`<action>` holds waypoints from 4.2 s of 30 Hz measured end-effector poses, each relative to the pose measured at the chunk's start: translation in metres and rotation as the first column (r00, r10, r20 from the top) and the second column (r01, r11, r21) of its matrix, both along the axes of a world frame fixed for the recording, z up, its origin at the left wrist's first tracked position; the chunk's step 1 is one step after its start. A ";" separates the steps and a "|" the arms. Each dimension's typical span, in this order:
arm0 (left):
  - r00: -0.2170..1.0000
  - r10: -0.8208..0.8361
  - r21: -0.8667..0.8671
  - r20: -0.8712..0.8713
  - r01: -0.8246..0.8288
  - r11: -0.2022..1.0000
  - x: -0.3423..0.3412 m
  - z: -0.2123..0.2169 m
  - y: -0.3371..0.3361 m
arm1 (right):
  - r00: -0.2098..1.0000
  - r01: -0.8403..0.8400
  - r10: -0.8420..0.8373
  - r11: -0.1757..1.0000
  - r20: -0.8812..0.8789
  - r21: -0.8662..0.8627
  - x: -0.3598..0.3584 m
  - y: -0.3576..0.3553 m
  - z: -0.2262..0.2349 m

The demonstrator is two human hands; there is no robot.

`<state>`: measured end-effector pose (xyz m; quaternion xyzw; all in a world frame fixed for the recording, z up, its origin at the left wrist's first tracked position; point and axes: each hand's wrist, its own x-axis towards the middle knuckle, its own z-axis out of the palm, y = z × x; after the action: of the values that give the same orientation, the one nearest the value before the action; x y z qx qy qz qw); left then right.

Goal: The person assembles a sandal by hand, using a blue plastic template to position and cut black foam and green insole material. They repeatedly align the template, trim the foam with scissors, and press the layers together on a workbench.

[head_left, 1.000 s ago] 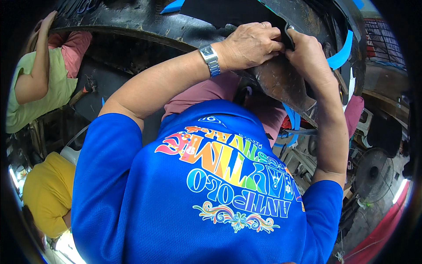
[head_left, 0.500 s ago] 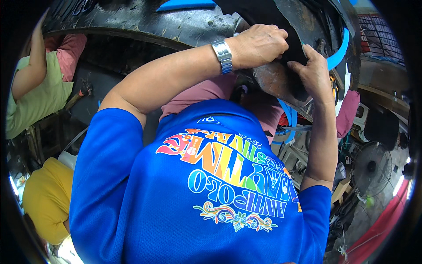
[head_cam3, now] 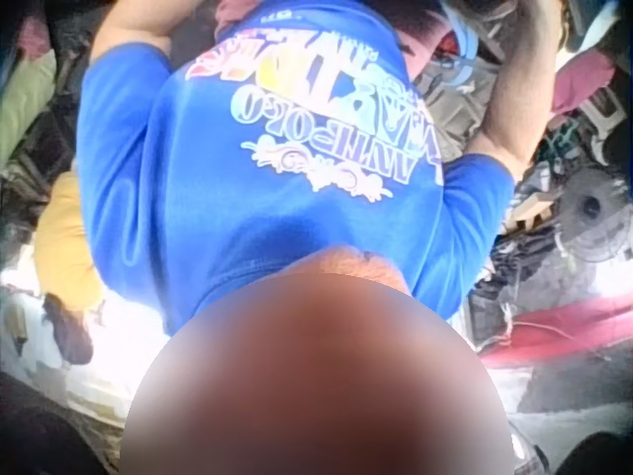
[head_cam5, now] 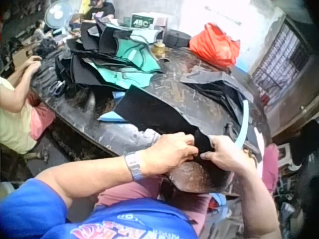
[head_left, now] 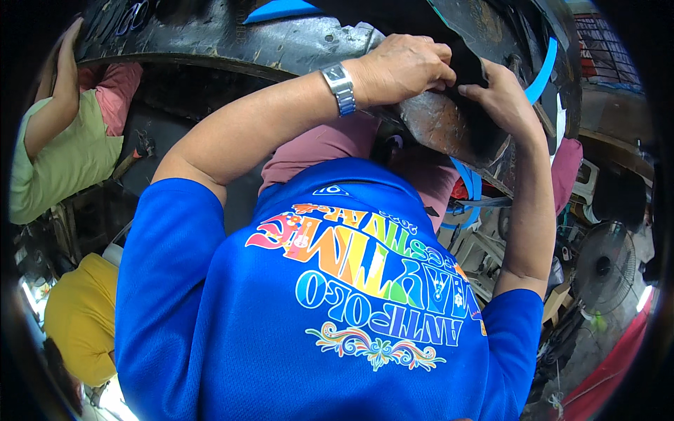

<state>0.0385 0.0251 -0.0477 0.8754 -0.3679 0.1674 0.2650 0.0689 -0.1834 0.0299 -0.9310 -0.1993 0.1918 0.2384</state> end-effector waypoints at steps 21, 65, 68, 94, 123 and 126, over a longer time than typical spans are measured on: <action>0.868 -0.125 0.294 -0.481 0.294 0.909 0.043 0.066 0.002 | 0.996 -0.012 0.002 0.993 -0.087 -0.116 0.021 0.012 0.003; 0.992 -0.053 0.069 -0.115 0.061 0.996 -0.018 0.014 -0.008 | 0.945 0.028 0.054 0.970 0.322 -0.243 -0.034 0.004 0.002; 0.997 0.019 0.012 -0.073 -0.018 1.000 -0.031 0.011 -0.011 | 0.907 0.199 -0.053 0.929 0.417 -0.313 -0.068 0.014 0.012; 0.923 0.095 0.064 -0.372 -0.076 0.995 -0.021 0.040 -0.044 | 0.865 -0.163 0.172 0.985 0.471 -0.062 -0.137 -0.006 -0.010; 0.930 0.243 0.017 -0.277 -0.248 0.969 -0.012 0.028 -0.031 | 0.711 0.695 -0.576 0.489 -0.403 0.527 -0.149 -0.184 -0.003; 0.931 0.229 -0.051 -0.285 -0.253 0.966 -0.011 0.026 -0.030 | 0.740 0.665 -0.501 0.445 -0.449 0.600 -0.169 -0.162 0.008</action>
<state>0.0280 -0.0051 -0.0218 0.9164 -0.2093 0.0907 0.3288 -0.0999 -0.3451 0.0383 -0.7397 0.1016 0.0961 0.6583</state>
